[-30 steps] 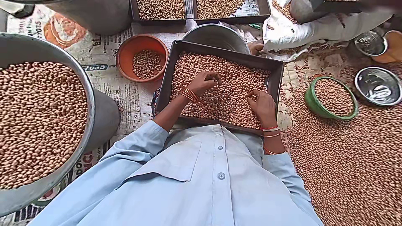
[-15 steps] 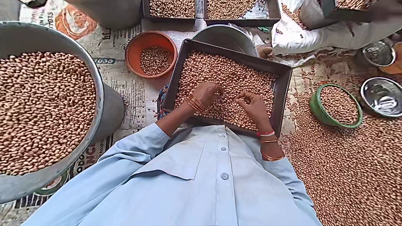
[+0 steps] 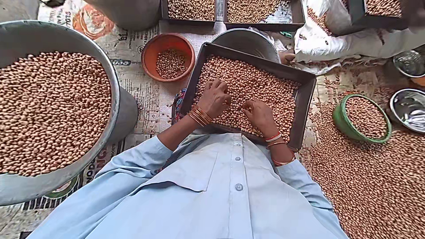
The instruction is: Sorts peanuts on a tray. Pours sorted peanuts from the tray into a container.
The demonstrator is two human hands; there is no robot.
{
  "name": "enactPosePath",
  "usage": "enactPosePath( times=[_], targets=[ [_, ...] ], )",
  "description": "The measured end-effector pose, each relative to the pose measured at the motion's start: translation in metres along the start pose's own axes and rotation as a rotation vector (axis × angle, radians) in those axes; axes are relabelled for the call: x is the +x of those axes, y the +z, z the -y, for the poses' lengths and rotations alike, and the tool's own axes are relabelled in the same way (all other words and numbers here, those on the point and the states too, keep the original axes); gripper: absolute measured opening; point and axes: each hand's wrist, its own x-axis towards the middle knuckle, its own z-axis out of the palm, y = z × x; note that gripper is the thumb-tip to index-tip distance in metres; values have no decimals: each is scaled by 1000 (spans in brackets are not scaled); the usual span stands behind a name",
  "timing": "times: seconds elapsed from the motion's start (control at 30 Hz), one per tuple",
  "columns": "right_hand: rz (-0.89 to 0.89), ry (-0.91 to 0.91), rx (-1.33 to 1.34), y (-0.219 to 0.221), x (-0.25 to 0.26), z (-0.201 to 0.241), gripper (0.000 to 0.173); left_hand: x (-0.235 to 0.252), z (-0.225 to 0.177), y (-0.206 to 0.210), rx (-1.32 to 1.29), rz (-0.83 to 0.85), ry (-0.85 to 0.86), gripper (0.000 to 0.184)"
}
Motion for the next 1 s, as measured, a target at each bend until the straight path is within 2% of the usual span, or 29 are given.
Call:
enactPosePath(
  times=[0.07,0.13,0.2,0.23,0.3,0.33,0.43,0.5,0.57,0.6,0.63,0.7,0.8,0.9,1.0],
  targets=[
    [-62,22,215,-13,-13,-6,11,1,-10,14,95,75,-20,10],
    [-110,96,561,-19,-25,-22,6,2,-13,23,190,87,-17,12],
    [-118,169,855,-22,-45,-39,9,2,-14,26,254,93,0,11],
    [-129,187,902,-22,-53,-45,13,2,-13,27,256,93,15,10],
    [-115,222,805,-23,-61,-53,18,0,-6,28,180,76,59,11],
    [-84,248,702,-27,-61,-49,15,-1,-2,26,86,46,78,12],
    [-30,234,365,-29,-67,-33,10,-5,5,14,-379,-8,23,24],
    [5,162,255,-27,-73,-25,8,-7,8,11,-778,99,-94,34],
    [45,103,167,-23,-76,-18,9,-7,7,19,-1070,236,-120,23],
    [64,83,110,-20,-76,-15,10,-7,4,20,-1045,286,-111,17],
    [73,63,51,-17,-75,-11,11,-7,0,21,-888,306,-74,13],
    [94,53,-44,-12,-72,-7,12,-3,-8,24,-506,294,4,16],
    [122,79,-103,-8,-68,-7,9,3,-12,33,-229,339,33,19],
    [102,63,-88,-5,-69,-11,7,5,-12,39,-146,356,29,16],
    [106,51,-71,-6,-70,-13,8,4,-4,38,-400,293,57,16]
  ],
)
